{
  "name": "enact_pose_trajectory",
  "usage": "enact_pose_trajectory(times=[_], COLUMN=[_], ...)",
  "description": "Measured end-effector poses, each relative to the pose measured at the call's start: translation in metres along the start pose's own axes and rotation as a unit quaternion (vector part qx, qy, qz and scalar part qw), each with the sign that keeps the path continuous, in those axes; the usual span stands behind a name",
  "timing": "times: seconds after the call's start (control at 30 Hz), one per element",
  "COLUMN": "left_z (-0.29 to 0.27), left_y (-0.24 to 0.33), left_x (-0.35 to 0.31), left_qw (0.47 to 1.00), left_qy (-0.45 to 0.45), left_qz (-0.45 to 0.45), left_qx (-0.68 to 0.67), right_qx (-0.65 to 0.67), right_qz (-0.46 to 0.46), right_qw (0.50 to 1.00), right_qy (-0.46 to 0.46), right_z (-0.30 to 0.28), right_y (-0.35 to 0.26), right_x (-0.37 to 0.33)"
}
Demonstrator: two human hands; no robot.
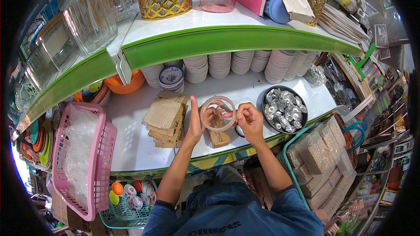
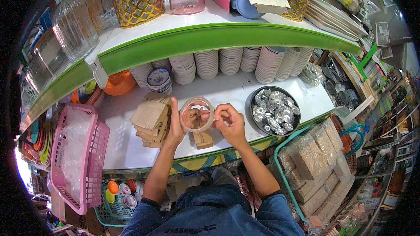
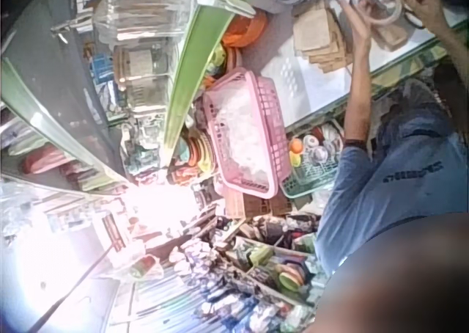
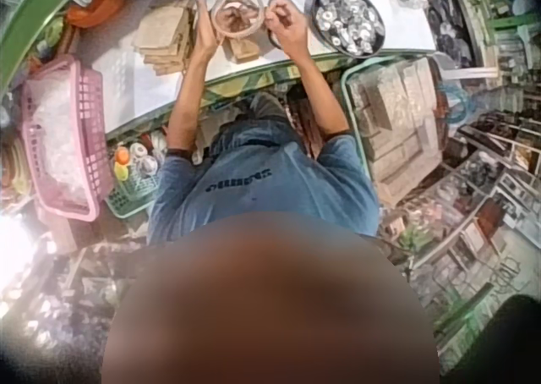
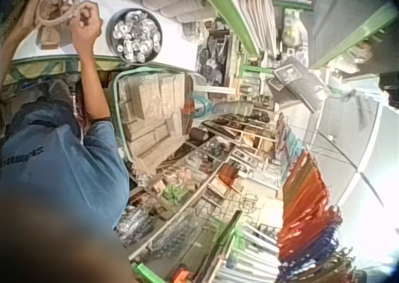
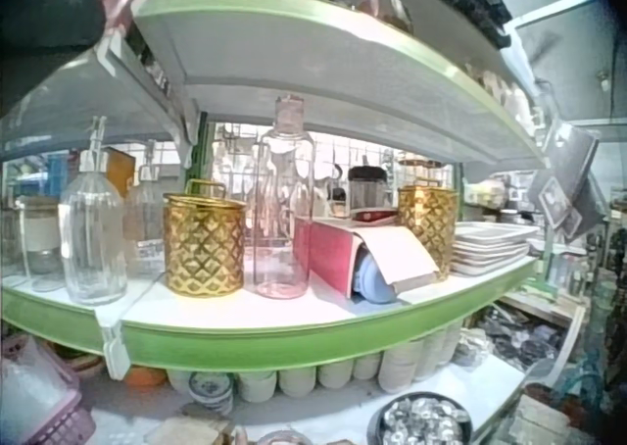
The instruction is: Assembling, taping, and packing small cardboard boxes with metal kitchen items.
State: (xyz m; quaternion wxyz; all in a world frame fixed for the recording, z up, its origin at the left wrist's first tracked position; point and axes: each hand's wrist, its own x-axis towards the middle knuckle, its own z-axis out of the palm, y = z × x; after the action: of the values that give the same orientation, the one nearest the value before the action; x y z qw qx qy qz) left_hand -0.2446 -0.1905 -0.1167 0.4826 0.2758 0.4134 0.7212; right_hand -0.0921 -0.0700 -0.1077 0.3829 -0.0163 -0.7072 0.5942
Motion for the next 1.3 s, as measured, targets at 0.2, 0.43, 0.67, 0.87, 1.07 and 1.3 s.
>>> enact_pose_trajectory(times=[0.2,0.43,0.67,0.87,1.07,1.3], left_z=[0.002,0.007,0.008,0.001,0.016,0.005], left_y=[0.001,0.0,0.004,-0.007,-0.005,-0.007], left_x=[-0.004,-0.004,0.001,-0.001,-0.019,-0.04], left_qw=[0.998,0.996,0.995,0.988,0.956,0.922], left_qy=[0.003,0.023,-0.011,0.011,0.153,0.046], left_qz=[0.049,0.071,0.062,0.115,0.246,0.345], left_qx=[-0.039,-0.041,-0.074,-0.1,0.048,0.17], right_qx=[0.129,0.081,0.074,0.053,0.046,0.02], right_qz=[0.205,0.24,0.285,0.307,0.317,0.332], right_qw=[0.969,0.965,0.955,0.95,0.947,0.942], right_qy=[-0.046,-0.062,-0.017,0.017,-0.015,-0.053], right_z=[0.014,0.01,0.015,0.021,0.017,0.014], right_y=[0.001,0.006,0.0,-0.002,-0.001,-0.001], right_x=[-0.016,-0.026,-0.037,-0.035,-0.028,-0.022])
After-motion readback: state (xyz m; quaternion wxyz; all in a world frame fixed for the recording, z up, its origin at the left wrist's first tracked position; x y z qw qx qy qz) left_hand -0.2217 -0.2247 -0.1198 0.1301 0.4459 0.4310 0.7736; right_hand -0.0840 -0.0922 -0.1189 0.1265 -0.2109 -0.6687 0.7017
